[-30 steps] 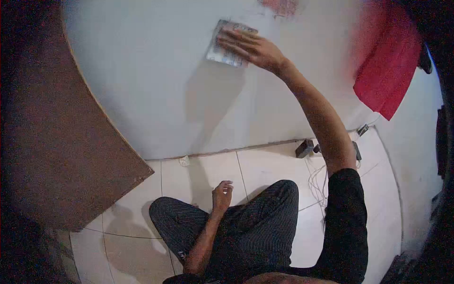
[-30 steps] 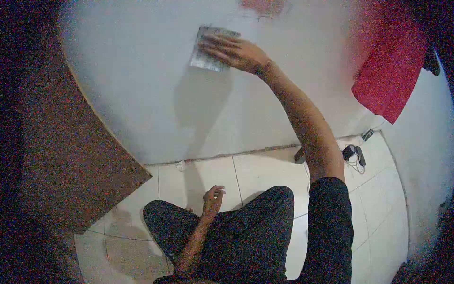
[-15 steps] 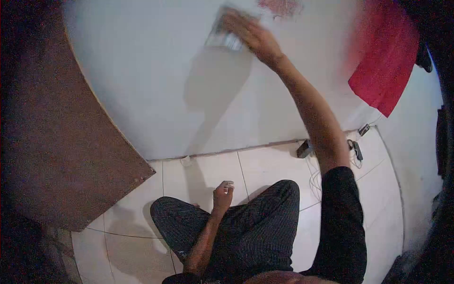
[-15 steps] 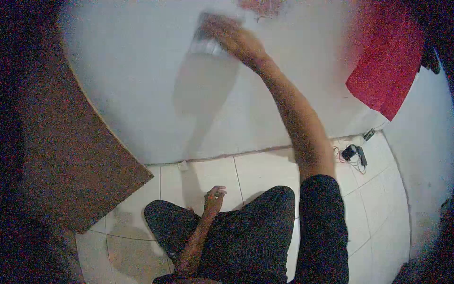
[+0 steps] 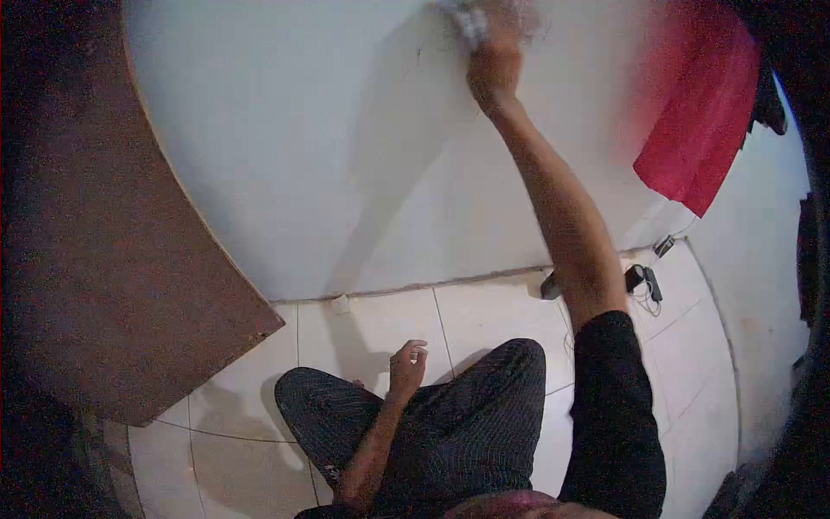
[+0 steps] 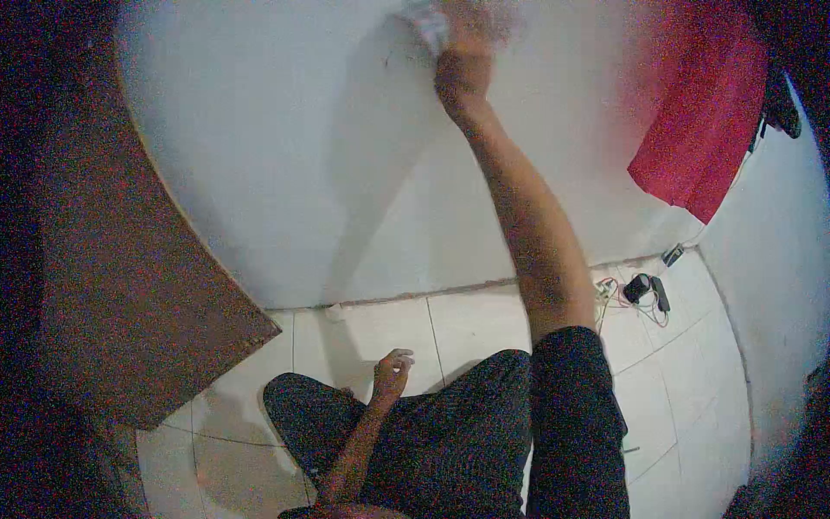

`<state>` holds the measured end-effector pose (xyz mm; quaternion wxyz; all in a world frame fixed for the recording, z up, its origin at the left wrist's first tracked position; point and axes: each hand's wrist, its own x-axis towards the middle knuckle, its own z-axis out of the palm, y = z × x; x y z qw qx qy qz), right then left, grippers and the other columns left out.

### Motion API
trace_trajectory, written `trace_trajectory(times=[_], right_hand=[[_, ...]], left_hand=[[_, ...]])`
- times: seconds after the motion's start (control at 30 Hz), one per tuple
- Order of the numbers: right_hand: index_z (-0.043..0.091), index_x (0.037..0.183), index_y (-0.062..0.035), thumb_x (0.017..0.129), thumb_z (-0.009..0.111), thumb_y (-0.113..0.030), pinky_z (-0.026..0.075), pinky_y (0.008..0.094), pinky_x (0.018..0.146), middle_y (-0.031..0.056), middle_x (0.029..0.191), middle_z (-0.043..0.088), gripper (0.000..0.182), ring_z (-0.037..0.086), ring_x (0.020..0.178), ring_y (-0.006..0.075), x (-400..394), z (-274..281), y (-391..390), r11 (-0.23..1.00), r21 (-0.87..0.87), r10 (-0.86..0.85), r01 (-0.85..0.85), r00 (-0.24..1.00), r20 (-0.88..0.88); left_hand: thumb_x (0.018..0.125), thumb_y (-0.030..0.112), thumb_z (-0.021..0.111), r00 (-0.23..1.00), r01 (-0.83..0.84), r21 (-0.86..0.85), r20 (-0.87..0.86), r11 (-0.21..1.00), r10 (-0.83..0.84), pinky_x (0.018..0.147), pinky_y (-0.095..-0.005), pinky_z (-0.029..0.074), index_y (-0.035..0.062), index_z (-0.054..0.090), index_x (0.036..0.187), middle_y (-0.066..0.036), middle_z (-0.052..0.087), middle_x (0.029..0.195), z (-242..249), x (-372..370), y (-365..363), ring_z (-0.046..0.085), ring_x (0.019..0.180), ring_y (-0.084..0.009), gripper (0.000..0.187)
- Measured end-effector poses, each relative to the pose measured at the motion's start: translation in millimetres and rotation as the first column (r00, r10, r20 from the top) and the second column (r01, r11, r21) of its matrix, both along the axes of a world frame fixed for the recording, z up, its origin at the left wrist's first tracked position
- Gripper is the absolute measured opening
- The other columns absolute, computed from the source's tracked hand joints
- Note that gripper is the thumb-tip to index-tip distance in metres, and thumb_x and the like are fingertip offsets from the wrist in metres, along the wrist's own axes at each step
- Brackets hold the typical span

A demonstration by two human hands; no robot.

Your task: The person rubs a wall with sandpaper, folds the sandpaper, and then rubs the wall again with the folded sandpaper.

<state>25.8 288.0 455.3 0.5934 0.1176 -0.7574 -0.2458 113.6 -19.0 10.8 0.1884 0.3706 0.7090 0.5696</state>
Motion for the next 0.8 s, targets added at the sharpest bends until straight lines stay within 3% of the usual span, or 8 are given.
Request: trace_trajectory(times=[0.07,0.17,0.3,0.43,0.47,0.63,0.73,0.8], right_hand=[[0.046,0.139,-0.0148,0.085,0.057,-0.004,0.043,0.0428,0.103,0.0115,0.141,0.049,0.056,0.049,0.126,0.0329,4.1,6.1,-4.2,0.868,-0.497,-0.127,-0.009,0.963,-0.24],[0.048,0.137,-0.0118,0.087,0.053,-0.001,0.043,0.0422,0.103,0.0142,0.137,0.052,0.052,0.05,0.125,0.0337,24.6,3.4,-6.2,0.977,0.204,-0.112,0.068,0.971,0.21],[0.049,0.137,-0.0112,0.074,0.054,0.011,0.036,0.0386,0.11,0.0172,0.142,0.046,0.067,0.042,0.133,0.0332,25.8,15.9,-12.4,0.862,-0.505,-0.14,0.041,0.977,-0.159],[0.049,0.134,-0.0075,0.073,0.054,0.012,0.036,0.0407,0.109,0.0193,0.135,0.052,0.064,0.043,0.13,0.0348,32.1,11.9,3.3,0.999,0.027,-0.048,0.043,0.981,0.187],[0.049,0.135,-0.0067,0.076,0.055,0.008,0.034,0.0427,0.11,0.0185,0.136,0.051,0.061,0.042,0.132,0.0344,39.3,11.7,-3.7,0.936,-0.351,-0.001,-0.012,0.999,-0.038],[0.052,0.128,-0.0041,0.078,0.054,0.009,0.038,0.0447,0.107,0.0171,0.133,0.053,0.052,0.049,0.124,0.0346,41.6,12.5,-3.2,0.996,0.079,-0.041,0.035,0.996,0.081],[0.046,0.137,-0.0085,0.082,0.055,0.0,0.035,0.0436,0.111,0.0143,0.142,0.046,0.056,0.042,0.133,0.0314,36.5,28.4,1.4,0.856,-0.517,-0.058,-0.029,0.987,-0.151],[0.048,0.135,-0.0085,0.083,0.055,-0.001,0.038,0.044,0.108,0.0149,0.14,0.048,0.053,0.044,0.131,0.0326,33.3,12.8,7.5,0.952,-0.281,-0.149,0.119,0.985,-0.09]], left_hand=[[0.089,0.017,0.058,1.0,-0.004,0.024,0.001,1.0,0.004,0.069,-0.0379,0.055,0.0055,0.064,0.103,-0.014,0.07,0.086,2.5,3.5,1.7,0.069,0.078,-0.0282,0.02],[0.089,0.017,0.057,0.999,-0.014,-0.038,-0.046,0.999,0.012,0.071,-0.0381,0.055,0.0055,0.064,0.103,-0.014,0.07,0.086,3.2,0.1,1.2,0.069,0.079,-0.0277,0.02],[0.089,0.017,0.057,0.998,0.004,-0.001,-0.063,1.0,-0.004,0.072,-0.0384,0.055,0.0063,0.064,0.102,-0.013,0.07,0.086,7.4,6.8,-0.1,0.068,0.08,-0.0287,0.019],[0.088,0.017,0.058,0.988,-0.011,0.087,-0.152,0.996,0.024,0.072,-0.0381,0.055,0.007,0.064,0.102,-0.013,0.069,0.085,-3.9,1.6,-3.0,0.068,0.078,-0.0277,0.019],[0.088,0.017,0.058,0.988,-0.009,0.082,-0.153,0.997,0.022,0.072,-0.0381,0.055,0.007,0.064,0.102,-0.013,0.069,0.085,-2.5,0.7,-4.0,0.068,0.078,-0.0277,0.019],[0.087,0.015,0.061,0.987,-0.096,-0.053,-0.134,0.994,0.088,0.07,-0.0386,0.054,0.0074,0.065,0.103,-0.011,0.069,0.082,7.7,6.5,-5.7,0.068,0.077,-0.0253,0.018],[0.087,0.016,0.06,0.998,-0.066,-0.013,-0.026,0.998,0.066,0.07,-0.0381,0.054,0.0072,0.065,0.102,-0.011,0.07,0.082,5.2,5.1,0.6,0.068,0.077,-0.0245,0.018],[0.087,0.016,0.061,0.998,-0.058,-0.015,-0.029,0.998,0.057,0.07,-0.0375,0.054,0.007,0.065,0.102,-0.011,0.07,0.082,11.1,8.6,-1.3,0.068,0.077,-0.0244,0.018]])
